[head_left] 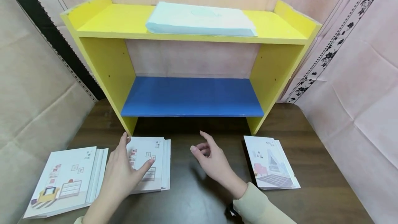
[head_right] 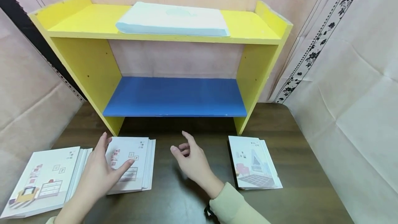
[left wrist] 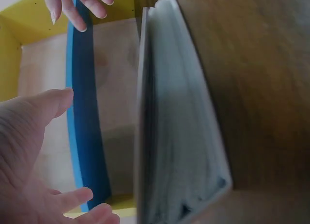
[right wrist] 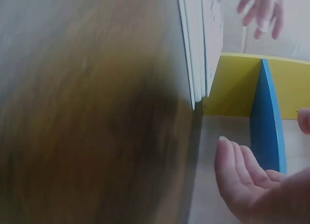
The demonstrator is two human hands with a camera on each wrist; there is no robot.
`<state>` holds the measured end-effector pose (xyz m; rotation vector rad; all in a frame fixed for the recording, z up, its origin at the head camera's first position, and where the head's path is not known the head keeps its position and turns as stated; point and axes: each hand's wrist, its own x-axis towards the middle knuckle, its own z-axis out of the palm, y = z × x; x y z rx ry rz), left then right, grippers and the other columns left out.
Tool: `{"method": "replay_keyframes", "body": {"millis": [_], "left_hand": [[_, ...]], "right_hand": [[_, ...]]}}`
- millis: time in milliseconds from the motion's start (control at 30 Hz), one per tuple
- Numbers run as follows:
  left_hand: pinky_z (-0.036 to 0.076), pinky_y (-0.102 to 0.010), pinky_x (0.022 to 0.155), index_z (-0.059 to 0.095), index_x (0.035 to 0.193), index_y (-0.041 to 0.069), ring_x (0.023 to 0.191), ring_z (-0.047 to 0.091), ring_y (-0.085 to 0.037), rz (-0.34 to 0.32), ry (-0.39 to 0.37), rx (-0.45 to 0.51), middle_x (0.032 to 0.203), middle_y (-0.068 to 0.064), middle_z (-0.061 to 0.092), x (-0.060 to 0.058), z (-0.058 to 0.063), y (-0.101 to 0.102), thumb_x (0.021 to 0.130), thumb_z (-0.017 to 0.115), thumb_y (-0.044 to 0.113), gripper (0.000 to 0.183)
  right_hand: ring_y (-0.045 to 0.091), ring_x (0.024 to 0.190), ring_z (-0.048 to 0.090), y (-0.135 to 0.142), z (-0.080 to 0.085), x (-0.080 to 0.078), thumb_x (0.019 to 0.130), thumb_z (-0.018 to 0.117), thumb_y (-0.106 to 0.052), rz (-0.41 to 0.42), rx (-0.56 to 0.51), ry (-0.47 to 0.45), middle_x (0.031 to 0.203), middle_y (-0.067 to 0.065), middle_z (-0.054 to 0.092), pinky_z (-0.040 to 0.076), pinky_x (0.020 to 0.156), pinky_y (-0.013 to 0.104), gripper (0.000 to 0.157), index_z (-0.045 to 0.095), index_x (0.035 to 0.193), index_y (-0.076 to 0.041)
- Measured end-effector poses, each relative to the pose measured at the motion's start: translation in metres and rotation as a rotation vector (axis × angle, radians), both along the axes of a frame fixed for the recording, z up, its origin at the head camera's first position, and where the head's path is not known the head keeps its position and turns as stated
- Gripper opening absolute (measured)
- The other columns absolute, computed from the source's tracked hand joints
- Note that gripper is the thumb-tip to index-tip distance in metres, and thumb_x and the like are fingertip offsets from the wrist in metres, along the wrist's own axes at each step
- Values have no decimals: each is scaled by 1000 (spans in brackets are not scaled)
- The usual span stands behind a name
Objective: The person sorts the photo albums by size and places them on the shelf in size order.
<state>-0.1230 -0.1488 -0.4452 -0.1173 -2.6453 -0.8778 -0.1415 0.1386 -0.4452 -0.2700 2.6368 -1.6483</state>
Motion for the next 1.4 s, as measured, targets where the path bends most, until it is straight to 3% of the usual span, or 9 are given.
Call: {"method": "replay_keyframes", "body": {"millis": [233, 433, 567, 700, 967, 1167, 1400], "left_hand": [[33, -67, 95, 2, 153, 0, 125, 36, -53, 22, -86, 1, 144, -31, 36, -4, -14, -7, 73, 78, 56, 124], [31, -67, 98, 1, 148, -13, 125, 32, -56, 51, -198, -25, 140, -42, 29, -12, -22, -12, 74, 76, 59, 127], [35, -65, 96, -1, 143, -20, 121, 36, -58, 41, -321, -62, 135, -47, 28, -15, -28, -14, 72, 73, 66, 134], [40, -64, 92, -2, 142, -22, 119, 40, -58, 31, -415, -71, 135, -49, 25, -17, -32, -15, 71, 70, 70, 137], [39, -64, 93, -5, 145, -16, 120, 41, -55, 16, -464, -42, 140, -44, 23, -20, -32, -8, 70, 71, 71, 138], [38, -64, 95, -4, 147, -14, 121, 42, -53, 12, -452, -14, 141, -43, 24, -18, -32, -3, 74, 72, 65, 131], [35, -62, 99, 2, 146, -16, 124, 40, -52, -54, -382, 52, 140, -43, 24, -14, -32, 0, 86, 71, 43, 109]], "right_hand": [[30, 89, 67, -10, -11, -4, 87, 66, -53, 78, -191, -319, 118, 8, 60, 52, 83, 46, 80, 31, 150, -17], [28, 110, 61, -16, -22, -16, 84, 69, -53, 139, -316, -486, 127, 12, 58, 47, 96, 45, 92, 29, 148, -1], [26, 118, 56, -22, -26, -21, 86, 70, -49, 187, -346, -557, 130, 14, 56, 43, 100, 43, 89, 34, 143, 8], [27, 122, 53, -27, -27, -22, 86, 71, -45, 202, -348, -589, 130, 15, 56, 40, 103, 43, 83, 38, 139, 10], [29, 125, 50, -34, -24, -22, 86, 73, -38, 175, -344, -596, 136, 19, 50, 39, 104, 44, 83, 35, 139, 13], [29, 126, 49, -42, -22, -17, 88, 72, -30, 114, -352, -588, 140, 24, 43, 40, 103, 44, 79, 33, 139, 16], [26, 122, 52, -48, -22, -14, 87, 73, -29, 69, -320, -566, 137, 21, 47, 44, 99, 40, 75, 38, 139, 13]]}}
